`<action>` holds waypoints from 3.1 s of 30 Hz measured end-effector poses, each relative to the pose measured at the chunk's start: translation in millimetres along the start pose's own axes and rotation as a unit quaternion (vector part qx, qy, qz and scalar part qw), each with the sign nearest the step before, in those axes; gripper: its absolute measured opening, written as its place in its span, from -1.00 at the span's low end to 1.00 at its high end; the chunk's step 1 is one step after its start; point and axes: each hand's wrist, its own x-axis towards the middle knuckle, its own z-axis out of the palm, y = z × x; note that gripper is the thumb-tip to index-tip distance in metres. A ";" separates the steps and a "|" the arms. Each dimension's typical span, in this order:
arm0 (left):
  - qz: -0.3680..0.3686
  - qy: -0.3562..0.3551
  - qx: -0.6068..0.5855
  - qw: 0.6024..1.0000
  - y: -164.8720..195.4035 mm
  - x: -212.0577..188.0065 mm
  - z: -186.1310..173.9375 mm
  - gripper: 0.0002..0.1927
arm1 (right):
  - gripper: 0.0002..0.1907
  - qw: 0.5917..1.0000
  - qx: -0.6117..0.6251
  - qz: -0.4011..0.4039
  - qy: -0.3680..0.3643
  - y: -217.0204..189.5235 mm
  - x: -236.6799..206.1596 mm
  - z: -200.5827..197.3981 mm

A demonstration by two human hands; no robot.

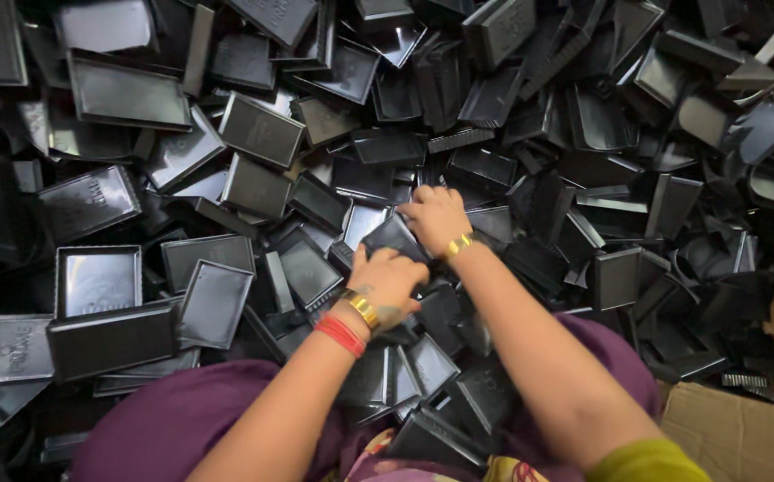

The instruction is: The person sits cross-legged on the floor and repeatedly picks up small black plastic cases from a large pile. They open each case, inspect the interior, and place it back into the pile. The action is continuous and repetitive throughout the clip.

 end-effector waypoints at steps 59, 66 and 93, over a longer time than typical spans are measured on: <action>0.018 0.202 -0.849 0.488 -5.8 27.3 13.4 -0.20 | -0.38 0.720 0.665 0.155 0.125 -14.2 -96.8 -1.1; -0.074 0.236 -0.809 0.533 -5.1 28.3 20.9 -0.06 | -0.30 0.843 0.523 0.095 0.085 -23.0 -101.8 -10.8; -0.090 0.177 -0.815 0.544 -6.8 20.5 -3.3 -0.13 | -0.40 0.592 0.779 0.186 0.087 -6.5 -102.3 -4.2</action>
